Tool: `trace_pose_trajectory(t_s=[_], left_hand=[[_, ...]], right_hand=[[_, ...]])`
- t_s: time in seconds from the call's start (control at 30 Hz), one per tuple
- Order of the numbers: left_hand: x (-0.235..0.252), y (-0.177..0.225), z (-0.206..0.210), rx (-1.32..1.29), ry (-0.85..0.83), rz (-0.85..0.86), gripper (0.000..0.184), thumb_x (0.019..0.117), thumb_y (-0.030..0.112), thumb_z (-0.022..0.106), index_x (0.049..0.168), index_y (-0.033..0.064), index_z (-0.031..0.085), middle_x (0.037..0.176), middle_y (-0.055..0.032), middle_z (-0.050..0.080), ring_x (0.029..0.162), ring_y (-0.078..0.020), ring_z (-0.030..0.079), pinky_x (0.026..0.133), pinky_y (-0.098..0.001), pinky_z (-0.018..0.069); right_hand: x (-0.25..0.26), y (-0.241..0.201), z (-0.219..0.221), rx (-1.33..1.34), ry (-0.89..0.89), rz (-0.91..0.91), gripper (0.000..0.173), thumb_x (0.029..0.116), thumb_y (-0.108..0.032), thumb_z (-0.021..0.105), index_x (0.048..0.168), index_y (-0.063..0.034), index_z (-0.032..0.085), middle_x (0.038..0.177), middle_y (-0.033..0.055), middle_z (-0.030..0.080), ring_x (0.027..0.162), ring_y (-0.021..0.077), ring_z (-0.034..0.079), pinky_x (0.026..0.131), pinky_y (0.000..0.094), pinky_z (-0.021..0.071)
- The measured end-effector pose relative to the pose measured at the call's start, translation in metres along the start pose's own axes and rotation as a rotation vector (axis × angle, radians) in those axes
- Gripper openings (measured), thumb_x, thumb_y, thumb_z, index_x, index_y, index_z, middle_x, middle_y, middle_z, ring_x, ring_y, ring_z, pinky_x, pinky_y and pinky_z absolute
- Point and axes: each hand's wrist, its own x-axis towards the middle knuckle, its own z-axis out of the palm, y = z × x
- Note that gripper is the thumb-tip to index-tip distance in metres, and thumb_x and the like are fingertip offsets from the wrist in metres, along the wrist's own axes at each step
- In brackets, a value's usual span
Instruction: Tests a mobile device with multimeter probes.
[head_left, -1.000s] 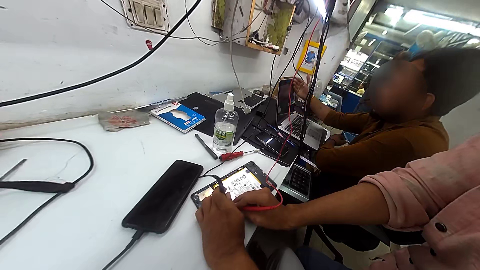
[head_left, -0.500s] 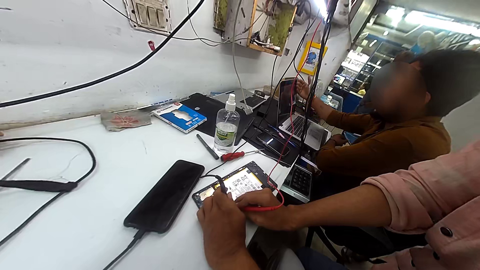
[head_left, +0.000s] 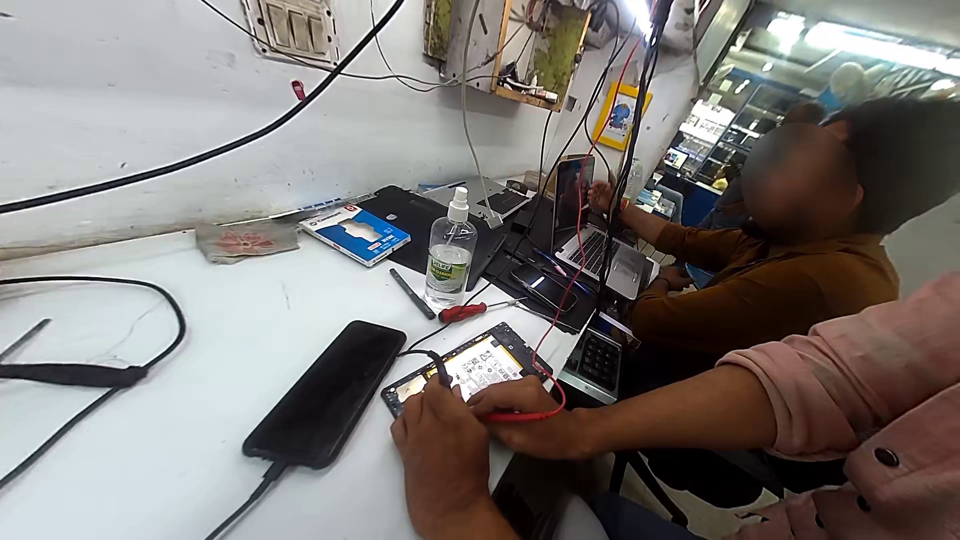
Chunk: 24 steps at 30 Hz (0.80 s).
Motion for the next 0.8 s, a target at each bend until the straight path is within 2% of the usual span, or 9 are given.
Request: trace_pose_trajectory(t_s=[0.8], left_hand=[[0.0004, 0.0012, 0.0003, 0.019, 0.003, -0.008, 0.024, 0.1019, 0.007, 0.052, 0.113, -0.0088, 0.066, 0.096, -0.0259, 0.070, 0.096, -0.0446, 0.068, 0.085, -0.0594, 0.0497]], right_hand=[[-0.0006, 0.0008, 0.0014, 0.009, 0.012, -0.003, 0.012, 0.0930, 0.004, 0.065, 0.101, 0.0080, 0.073, 0.103, 0.0175, 0.075, 0.095, 0.0154, 0.073, 0.087, 0.0271, 0.0585]])
